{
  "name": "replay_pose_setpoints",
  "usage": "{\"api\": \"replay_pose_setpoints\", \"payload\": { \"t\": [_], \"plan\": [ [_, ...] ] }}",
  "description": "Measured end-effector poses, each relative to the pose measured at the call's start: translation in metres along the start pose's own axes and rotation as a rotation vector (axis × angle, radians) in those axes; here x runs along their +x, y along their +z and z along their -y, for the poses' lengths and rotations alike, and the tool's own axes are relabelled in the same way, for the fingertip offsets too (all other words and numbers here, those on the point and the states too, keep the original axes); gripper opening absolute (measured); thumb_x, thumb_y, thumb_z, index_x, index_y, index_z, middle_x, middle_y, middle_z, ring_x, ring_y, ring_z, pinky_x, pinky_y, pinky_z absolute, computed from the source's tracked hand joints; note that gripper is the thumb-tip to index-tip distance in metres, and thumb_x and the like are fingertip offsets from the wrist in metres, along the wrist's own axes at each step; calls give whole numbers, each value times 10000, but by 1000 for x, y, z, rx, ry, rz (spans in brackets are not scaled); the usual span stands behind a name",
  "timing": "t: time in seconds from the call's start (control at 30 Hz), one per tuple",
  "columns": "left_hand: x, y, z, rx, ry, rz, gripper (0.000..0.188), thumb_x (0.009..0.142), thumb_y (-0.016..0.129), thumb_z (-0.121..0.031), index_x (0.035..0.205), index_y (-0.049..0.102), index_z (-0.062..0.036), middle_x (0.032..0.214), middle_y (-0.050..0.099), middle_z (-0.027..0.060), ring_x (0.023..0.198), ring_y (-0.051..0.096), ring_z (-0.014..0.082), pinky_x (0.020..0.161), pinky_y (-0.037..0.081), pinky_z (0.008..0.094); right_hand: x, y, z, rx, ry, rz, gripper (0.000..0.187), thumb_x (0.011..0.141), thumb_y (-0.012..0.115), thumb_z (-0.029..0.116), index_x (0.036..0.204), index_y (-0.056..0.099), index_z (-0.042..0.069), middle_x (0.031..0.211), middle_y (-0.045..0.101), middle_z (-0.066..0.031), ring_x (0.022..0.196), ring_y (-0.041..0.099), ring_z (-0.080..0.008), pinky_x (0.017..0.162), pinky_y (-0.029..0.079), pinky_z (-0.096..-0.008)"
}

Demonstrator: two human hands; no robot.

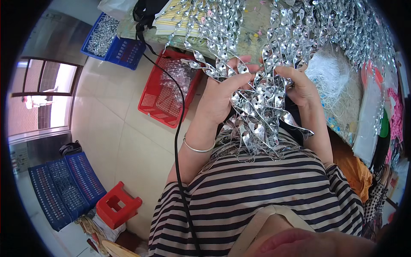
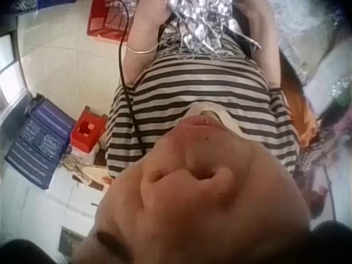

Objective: Packaging silver sequined decorations into plastic bags in a factory setting.

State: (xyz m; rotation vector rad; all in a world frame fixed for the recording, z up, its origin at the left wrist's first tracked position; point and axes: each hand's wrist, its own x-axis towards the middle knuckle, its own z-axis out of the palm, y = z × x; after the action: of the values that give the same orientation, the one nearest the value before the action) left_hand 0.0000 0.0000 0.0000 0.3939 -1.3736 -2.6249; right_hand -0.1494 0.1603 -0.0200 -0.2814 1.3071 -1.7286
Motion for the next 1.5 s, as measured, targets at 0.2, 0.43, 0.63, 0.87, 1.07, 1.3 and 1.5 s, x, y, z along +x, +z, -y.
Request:
{"api": "replay_pose_setpoints", "payload": {
  "t": [0.2,0.43,0.63,0.87,1.07,1.3,1.5],
  "plan": [
    [-2,7,-2,-50,52,-72,515,798,633,-54,1264,443,57,1177,564,160,1059,582,216,799,498,317,0,-3,-3,12,-36,-37,513,755,656,123,1222,525,-47,1138,623,-161,1019,623,-246,910,497,-386],
    [-2,5,-1,64,57,-51,545,853,598,-163,1326,409,30,1228,565,121,1033,561,173,855,409,289,-1,2,0,41,-39,-19,501,754,658,110,1213,532,-45,1128,626,-160,1011,626,-250,897,505,-397],
    [0,2,2,-13,62,-61,521,794,642,-68,1266,460,55,1119,596,130,931,581,152,754,472,282,0,-2,-3,28,-25,-44,492,747,667,108,1197,541,-44,1124,629,-160,1013,626,-248,906,499,-396],
    [-3,2,0,41,41,-26,538,848,594,-144,1327,409,18,1261,543,143,1077,536,201,910,418,315,-3,9,3,51,-26,-8,481,749,669,106,1193,548,-34,1112,634,-150,1005,627,-241,908,495,-383],
    [-3,2,0,21,41,-35,540,848,586,-131,1331,397,18,1277,534,151,1125,524,213,919,420,311,-1,0,-2,12,-45,-24,466,755,670,118,1181,558,-34,1110,636,-145,1010,623,-235,910,492,-379],
    [4,7,6,-100,45,-25,542,814,647,-79,1298,438,48,1205,551,111,1070,549,164,877,447,292,-5,16,6,47,-23,-39,425,743,685,127,1131,588,-19,1067,647,-114,966,628,-221,878,497,-368],
    [11,6,11,-96,-96,9,347,806,675,-93,1133,597,-7,1037,641,59,922,608,132,796,482,277,7,27,5,-124,-3,-133,472,692,761,278,1012,559,-4,909,596,-56,809,576,-132,704,455,-264]
  ]
}}
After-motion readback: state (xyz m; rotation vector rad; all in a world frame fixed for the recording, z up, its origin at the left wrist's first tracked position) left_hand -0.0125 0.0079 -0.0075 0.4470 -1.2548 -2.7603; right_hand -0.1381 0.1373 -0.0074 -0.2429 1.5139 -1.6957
